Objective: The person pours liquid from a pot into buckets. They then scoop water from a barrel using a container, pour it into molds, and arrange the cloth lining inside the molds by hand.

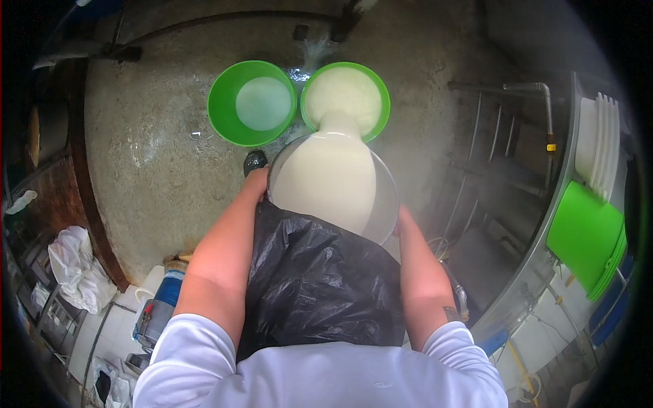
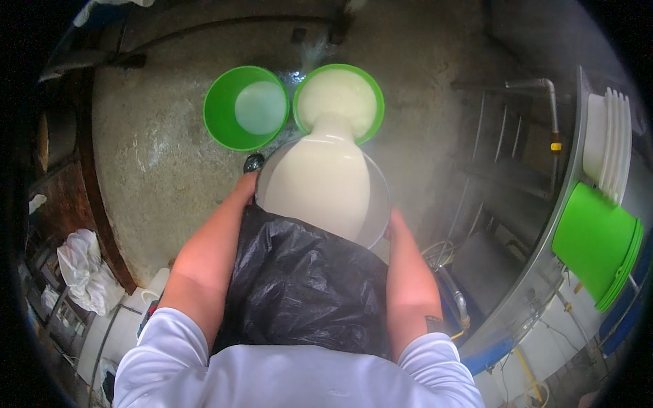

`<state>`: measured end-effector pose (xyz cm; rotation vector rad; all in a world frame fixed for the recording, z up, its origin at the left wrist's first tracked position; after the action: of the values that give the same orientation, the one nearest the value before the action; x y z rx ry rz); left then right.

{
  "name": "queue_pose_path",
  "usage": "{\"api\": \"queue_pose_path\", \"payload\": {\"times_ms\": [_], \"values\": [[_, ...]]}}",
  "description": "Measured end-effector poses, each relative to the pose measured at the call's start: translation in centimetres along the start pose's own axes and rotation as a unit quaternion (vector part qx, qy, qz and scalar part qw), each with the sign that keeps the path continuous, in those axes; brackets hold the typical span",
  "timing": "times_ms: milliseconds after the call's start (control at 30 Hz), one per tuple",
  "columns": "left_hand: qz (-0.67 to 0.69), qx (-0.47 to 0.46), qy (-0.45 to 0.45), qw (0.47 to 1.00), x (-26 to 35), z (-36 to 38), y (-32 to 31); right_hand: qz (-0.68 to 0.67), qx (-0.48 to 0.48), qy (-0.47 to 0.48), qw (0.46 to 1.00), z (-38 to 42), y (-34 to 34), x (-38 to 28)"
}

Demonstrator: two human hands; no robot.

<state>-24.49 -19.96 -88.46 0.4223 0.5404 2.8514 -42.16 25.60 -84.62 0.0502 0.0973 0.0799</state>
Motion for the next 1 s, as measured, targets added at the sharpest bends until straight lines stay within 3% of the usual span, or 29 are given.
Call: {"api": "queue_pose_path", "payload": {"times_ms": [133, 200, 233, 300, 433, 500, 533, 600, 733, 833, 933, 1000], "values": [[-0.023, 0.032, -0.047, 0.998, -0.9, -1.2, -0.4, -0.01, -0.016, 0.002, 1.0, -1.2, 0.7, 0.5], [0.008, 0.01, 0.041, 0.999, -2.2, -1.0, -0.6, 0.005, -0.017, 0.025, 1.0, -0.7, -0.3, -0.3], [0.009, 0.01, 0.04, 0.999, -2.3, -0.8, -0.6, 0.006, -0.016, 0.027, 0.999, -0.4, -0.9, -0.7], [0.167, 0.046, 0.115, 0.978, -6.7, -2.3, -2.4, 0.029, -0.02, 0.057, 0.998, 0.4, -2.2, -2.1], [0.159, 0.049, 0.035, 0.985, -12.5, -4.1, -4.6, 0.085, -0.003, 0.078, 0.993, 3.1, -6.8, -4.7], [0.243, 0.073, 0.007, 0.967, -13.9, -3.2, -4.7, 0.096, -0.027, 0.133, 0.986, 3.0, -8.9, -6.3], [0.248, 0.074, 0.008, 0.966, -14.0, -2.4, -4.7, 0.101, -0.027, 0.135, 0.985, 3.1, -9.8, -7.0], [0.392, 0.05, 0.065, 0.916, -12.7, 1.5, -3.3, 0.17, -0.052, 0.16, 0.971, 4.0, -12.4, -8.2], [0.381, 0.055, 0.104, 0.917, -13.3, 3.4, -1.0, 0.207, -0.043, 0.165, 0.963, 3.6, -15.7, -10.0], [0.298, 0.071, 0.063, 0.95, -13.9, 3.5, 0.4, 0.236, -0.054, 0.161, 0.957, 1.7, -17.1, -10.7], [0.371, 0.042, 0.104, 0.922, -13.9, 4.3, 1.2, 0.236, -0.059, 0.14, 0.96, 3.2, -19.9, -11.0], [0.3, 0.013, 0.076, 0.951, -14.8, 2.7, 0.1, 0.284, -0.054, 0.142, 0.947, 2.7, -19.9, -11.4]]}}
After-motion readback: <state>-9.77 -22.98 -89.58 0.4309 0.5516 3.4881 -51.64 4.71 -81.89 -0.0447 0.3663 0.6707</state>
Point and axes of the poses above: each hand's wrist, its own z-axis away from the middle knuckle, its own y-axis out of the back of the hand, x = y × z, the point moved 8 cm from there along -z, towards the middle knuckle, and after that the axes turned 9 degrees about -z, right-handed, at the moved point
